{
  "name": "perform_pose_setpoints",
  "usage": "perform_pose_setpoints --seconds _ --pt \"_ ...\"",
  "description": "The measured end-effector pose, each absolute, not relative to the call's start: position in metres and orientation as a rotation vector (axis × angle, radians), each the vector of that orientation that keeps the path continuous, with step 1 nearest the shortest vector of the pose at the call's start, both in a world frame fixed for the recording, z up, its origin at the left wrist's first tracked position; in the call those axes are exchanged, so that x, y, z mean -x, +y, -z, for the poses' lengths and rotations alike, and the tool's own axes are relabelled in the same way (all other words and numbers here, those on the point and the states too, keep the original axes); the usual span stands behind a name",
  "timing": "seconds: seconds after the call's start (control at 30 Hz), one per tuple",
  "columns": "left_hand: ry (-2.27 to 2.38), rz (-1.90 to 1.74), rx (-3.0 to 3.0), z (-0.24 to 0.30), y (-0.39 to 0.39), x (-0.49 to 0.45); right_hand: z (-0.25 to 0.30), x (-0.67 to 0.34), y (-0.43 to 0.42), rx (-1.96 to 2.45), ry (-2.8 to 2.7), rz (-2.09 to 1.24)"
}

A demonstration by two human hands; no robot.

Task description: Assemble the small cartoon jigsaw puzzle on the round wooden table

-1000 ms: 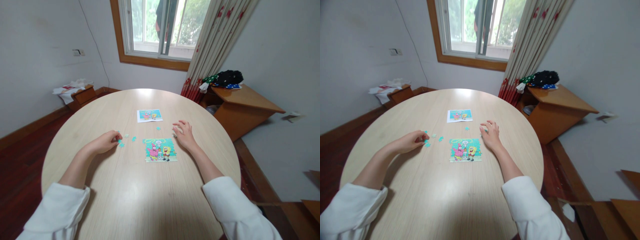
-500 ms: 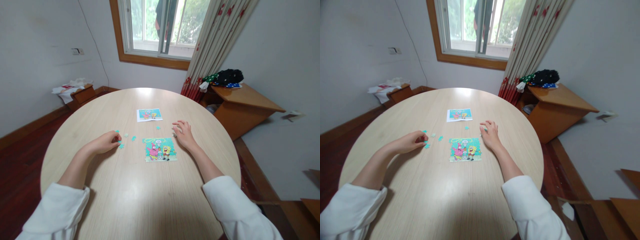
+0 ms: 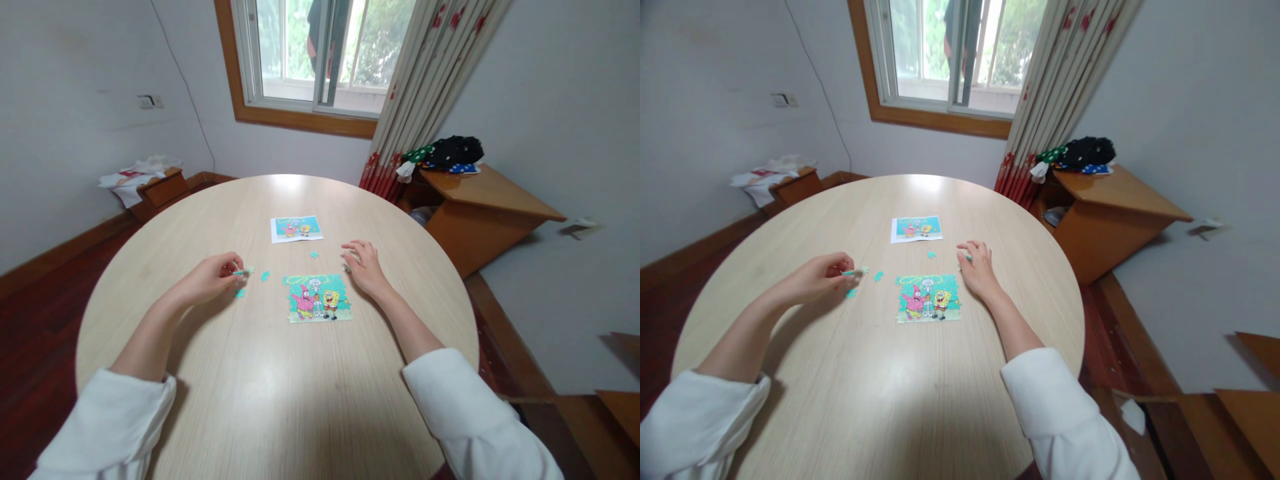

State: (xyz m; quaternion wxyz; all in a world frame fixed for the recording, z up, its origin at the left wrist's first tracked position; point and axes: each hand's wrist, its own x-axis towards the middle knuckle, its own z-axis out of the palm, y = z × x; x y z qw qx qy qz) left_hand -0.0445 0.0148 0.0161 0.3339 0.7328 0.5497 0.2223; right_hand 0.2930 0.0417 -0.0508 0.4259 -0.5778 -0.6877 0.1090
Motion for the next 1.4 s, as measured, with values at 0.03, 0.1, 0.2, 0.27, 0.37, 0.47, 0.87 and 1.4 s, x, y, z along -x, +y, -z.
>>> perform_pose_setpoints --seconds 0.03,0.1,0.2,0.27,0.37,0.47,0.87,1.4 --pt "1.419 -0.661 -1.853 -0.017 0.015 0.042 0.050 -0.293 0.042 1.443 -1.716 -0.270" --pt "1.391 -0.800 -1.728 -0.018 0.013 0.035 0.050 -0.293 0.042 1.435 -1.716 -0.260" --pt "1.374 -0.909 -1.532 -0.018 0.007 0.020 0.049 -0.292 0.042 1.422 -1.718 -0.249" --pt "1.307 -0.904 -1.426 -0.016 0.002 0.007 0.049 -0.292 0.041 1.418 -1.719 -0.253" --pt "1.206 -0.828 -1.347 -0.008 -0.003 -0.010 0.050 -0.292 0.041 1.417 -1.716 -0.262" --pt "1.169 -0.773 -1.307 0.000 -0.006 -0.020 0.051 -0.292 0.041 1.420 -1.711 -0.260" --pt "1.209 -0.744 -1.302 0.002 -0.007 -0.025 0.051 -0.293 0.042 1.405 -1.722 -0.277" --pt "1.307 -0.531 -1.526 -0.022 0.011 0.051 0.052 -0.292 0.043 1.381 -1.729 -0.309"
